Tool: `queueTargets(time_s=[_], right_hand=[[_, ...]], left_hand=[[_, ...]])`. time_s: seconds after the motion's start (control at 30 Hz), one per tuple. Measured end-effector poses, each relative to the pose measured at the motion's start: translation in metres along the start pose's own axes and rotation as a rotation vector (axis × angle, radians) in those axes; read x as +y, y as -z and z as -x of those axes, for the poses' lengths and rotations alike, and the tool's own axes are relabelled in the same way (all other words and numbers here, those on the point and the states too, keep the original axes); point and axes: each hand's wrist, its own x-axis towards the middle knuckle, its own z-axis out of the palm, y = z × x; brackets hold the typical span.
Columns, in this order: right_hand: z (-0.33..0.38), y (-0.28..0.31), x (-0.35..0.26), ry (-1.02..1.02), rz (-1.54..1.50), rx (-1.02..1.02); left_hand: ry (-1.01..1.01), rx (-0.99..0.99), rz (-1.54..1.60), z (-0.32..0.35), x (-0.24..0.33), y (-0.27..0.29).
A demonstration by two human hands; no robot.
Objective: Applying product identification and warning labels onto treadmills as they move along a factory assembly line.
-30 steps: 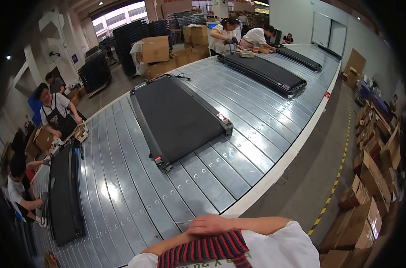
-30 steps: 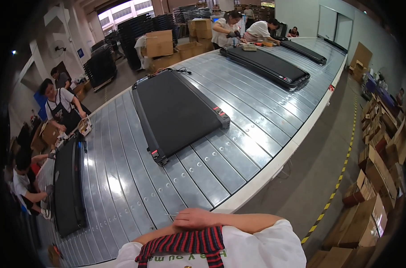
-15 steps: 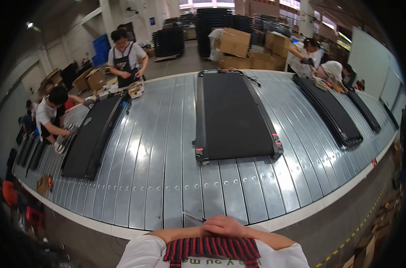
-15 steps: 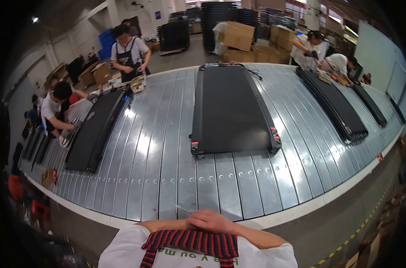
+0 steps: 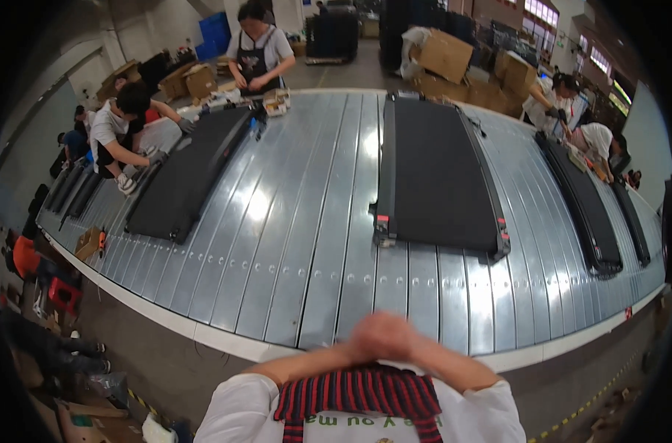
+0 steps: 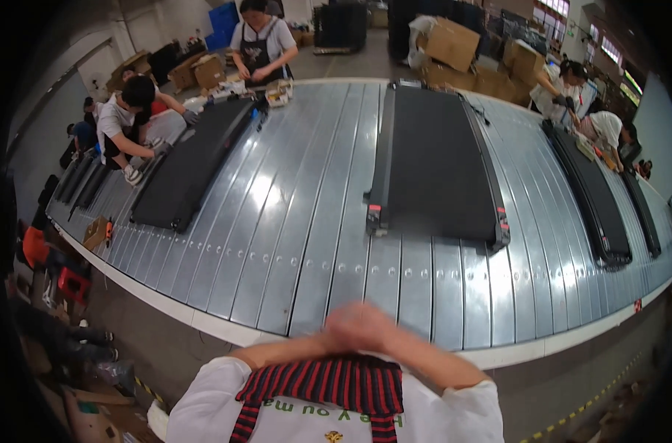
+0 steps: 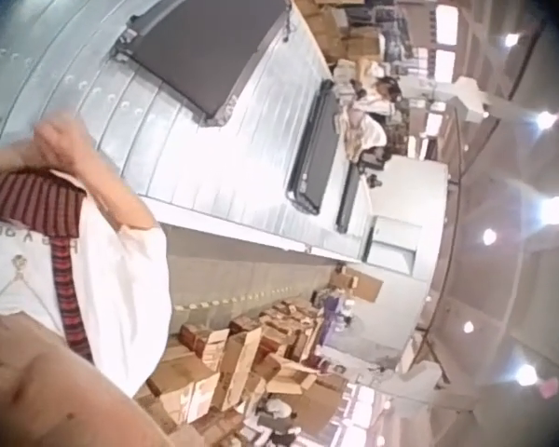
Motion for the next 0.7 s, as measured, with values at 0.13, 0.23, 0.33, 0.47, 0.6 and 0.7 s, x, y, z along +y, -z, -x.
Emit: queueTargets(time_s=[0.13, 0.23, 0.33, 0.47, 0.6, 0.7], right_hand=[[-0.016, 0.083, -0.003, -0.481, -0.003, 0.665], [-0.017, 0.094, -0.003, -0.595, -0.299, 1.029], [-0.017, 0.066, 0.008, -0.749, -0.545, 0.979], [-0.04, 0.022, 0.02, -0.865, -0.603, 0.768], [-0.066, 0.019, 0.011, -0.937, -0.924, 0.644], [-0.076, 0.01, 0.013, -0.953, -0.947, 0.532]], left_hand=[[0.561, -0.495, -0.138, -0.065, -0.021, 0.111], [0.436, -0.259, -0.101, -0.059, -0.041, 0.161], [0.858, 0.173, 0.704, -0.072, -0.021, 0.18], [0.817, 0.214, 0.841, -0.063, -0.011, 0.19], [0.785, 0.226, 0.867, -0.056, -0.02, 0.203], [0.747, 0.248, 0.899, -0.059, -0.027, 0.212]])
